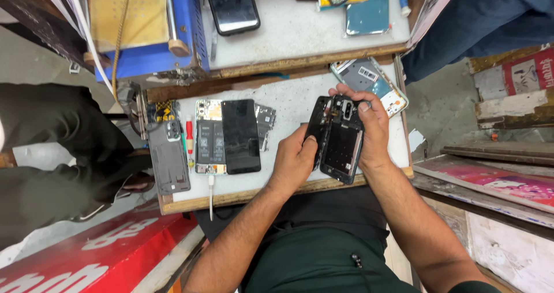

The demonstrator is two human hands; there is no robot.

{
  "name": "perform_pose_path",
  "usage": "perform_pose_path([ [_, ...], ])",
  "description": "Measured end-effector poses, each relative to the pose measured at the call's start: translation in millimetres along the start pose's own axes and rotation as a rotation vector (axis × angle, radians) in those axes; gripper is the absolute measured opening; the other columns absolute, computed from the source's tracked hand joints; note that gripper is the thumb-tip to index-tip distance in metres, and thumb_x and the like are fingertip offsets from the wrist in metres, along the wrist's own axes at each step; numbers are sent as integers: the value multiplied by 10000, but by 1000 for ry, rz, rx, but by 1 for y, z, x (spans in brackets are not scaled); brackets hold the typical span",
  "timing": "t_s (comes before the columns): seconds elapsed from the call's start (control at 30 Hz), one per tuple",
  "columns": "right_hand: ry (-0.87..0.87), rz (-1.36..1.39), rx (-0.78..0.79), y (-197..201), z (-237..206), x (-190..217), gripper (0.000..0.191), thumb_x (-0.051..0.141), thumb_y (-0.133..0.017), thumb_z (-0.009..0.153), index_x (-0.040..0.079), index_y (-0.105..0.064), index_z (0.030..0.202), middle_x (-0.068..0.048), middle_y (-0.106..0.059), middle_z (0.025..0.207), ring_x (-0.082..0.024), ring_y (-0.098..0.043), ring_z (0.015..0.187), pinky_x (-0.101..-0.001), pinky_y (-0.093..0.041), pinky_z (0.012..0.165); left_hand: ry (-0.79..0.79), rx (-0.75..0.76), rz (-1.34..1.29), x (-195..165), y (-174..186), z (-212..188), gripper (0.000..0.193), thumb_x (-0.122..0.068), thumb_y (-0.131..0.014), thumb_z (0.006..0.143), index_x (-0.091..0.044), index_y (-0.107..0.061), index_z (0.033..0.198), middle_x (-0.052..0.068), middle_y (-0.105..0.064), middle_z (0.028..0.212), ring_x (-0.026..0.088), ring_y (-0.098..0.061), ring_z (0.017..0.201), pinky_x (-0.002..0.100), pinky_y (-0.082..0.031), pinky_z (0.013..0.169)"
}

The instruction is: The person disassembles a smartphone by removing the back cover and prying internal components with a screwdriver. They then connect a charging cable to another phone and press the screen to test its response.

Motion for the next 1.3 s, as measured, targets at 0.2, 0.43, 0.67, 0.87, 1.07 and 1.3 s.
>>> perform_pose_path([
  [0.2, 5, 39, 0, -1, -1, 8, 255, 275, -656, 1040, 70, -559, 1157, -258, -583, 1429, -388, -549, 1408, -531, -565, 1085, -111, 13, -170, 19, -1, 3, 271, -112, -481, 1017, 3, -673, 1169, 60, -729, 934, 94, -634, 853, 279, -537, 782],
  [0.43, -12, 88, -14, 2, 3, 6, 259, 287, -633, 1031, 83, -552, 1170, -236, -576, 1435, -359, -541, 1420, -515, -561, 1095, -14, 71, -151, 2, 6, 5, 335, -142, -535, 990, -9, -666, 1268, 83, -756, 972, 121, -690, 858, 296, -563, 773],
  [0.67, 211, -920, 4, -10, 1, 11, 320, 17, -629, 1004, 7, -635, 1324, -207, -593, 1480, -337, -529, 1439, -430, -410, 1214, 25, 1, 292, -36, 22, 1, 447, -159, -518, 941, -84, -634, 1366, 178, -744, 757, 288, -748, 662, 407, -583, 675],
  [0.87, 410, -1488, 242, -25, 5, 23, 287, 12, -738, 896, 35, -725, 1182, -156, -680, 1298, -407, -523, 1394, -454, -418, 1169, -52, -53, 474, -36, 21, 5, 402, -168, -537, 950, -13, -641, 1306, 239, -732, 808, 402, -742, 781, 493, -581, 764],
  [1.07, 364, -1537, 428, -26, 24, 22, 276, 58, -769, 869, 52, -738, 1143, -105, -730, 1117, -317, -633, 1130, -429, -510, 994, -50, -58, 514, -30, 20, 9, 402, -167, -546, 926, -16, -653, 1283, 249, -729, 830, 420, -736, 812, 504, -582, 799],
  [1.3, 341, -1593, 584, -27, 49, 23, 175, 103, -780, 851, 89, -775, 1025, -64, -718, 1034, -289, -630, 1052, -406, -523, 928, -53, -73, 503, -29, 19, 12, 406, -183, -538, 922, -43, -662, 1283, 251, -731, 841, 434, -726, 837, 525, -570, 834],
])
Point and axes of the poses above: each hand's wrist, its own z-axis towards the middle knuckle, its own y-axis out of the back of the hand, x = y × z, the point moved 3 cm from there along z, towards the middle knuckle
